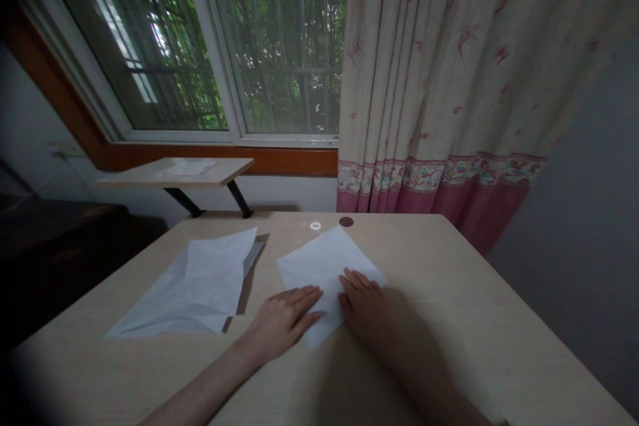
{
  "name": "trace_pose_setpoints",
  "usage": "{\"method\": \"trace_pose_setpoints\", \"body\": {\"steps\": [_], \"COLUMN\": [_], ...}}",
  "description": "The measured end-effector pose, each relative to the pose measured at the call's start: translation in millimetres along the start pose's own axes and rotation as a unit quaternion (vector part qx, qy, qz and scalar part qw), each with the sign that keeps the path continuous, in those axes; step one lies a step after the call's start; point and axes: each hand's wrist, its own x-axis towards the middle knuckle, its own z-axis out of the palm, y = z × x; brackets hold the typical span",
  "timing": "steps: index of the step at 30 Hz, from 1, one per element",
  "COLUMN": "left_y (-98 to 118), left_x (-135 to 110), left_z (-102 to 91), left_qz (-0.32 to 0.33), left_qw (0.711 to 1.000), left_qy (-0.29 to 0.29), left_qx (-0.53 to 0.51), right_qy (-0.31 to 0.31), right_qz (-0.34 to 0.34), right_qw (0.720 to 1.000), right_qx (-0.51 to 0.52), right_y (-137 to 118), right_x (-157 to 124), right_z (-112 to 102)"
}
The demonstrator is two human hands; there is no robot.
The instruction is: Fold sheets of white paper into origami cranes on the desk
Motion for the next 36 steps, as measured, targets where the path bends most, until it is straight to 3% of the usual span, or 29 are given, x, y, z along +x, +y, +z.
{"method": "trace_pose_setpoints", "body": {"steps": [6,23,30,36], "left_y": [-8,-14,-16,-15], "left_x": [1,-2,-2,-3], "left_z": [4.1,9.0,5.9,4.5], "left_qz": [-0.014,-0.053,0.024,0.069], "left_qw": [1.000,0.998,0.995,0.991], "left_qy": [0.017,0.017,0.098,0.096], "left_qx": [0.006,0.021,-0.016,-0.058], "right_qy": [-0.042,-0.145,-0.105,-0.096], "right_qz": [-0.020,-0.063,-0.083,-0.096], "right_qw": [0.999,0.986,0.991,0.990], "right_qx": [0.018,0.058,0.027,0.023], "right_y": [-8,-10,-4,-1], "right_x": [4,1,-3,-5], "right_z": [-19,-31,-19,-20]}}
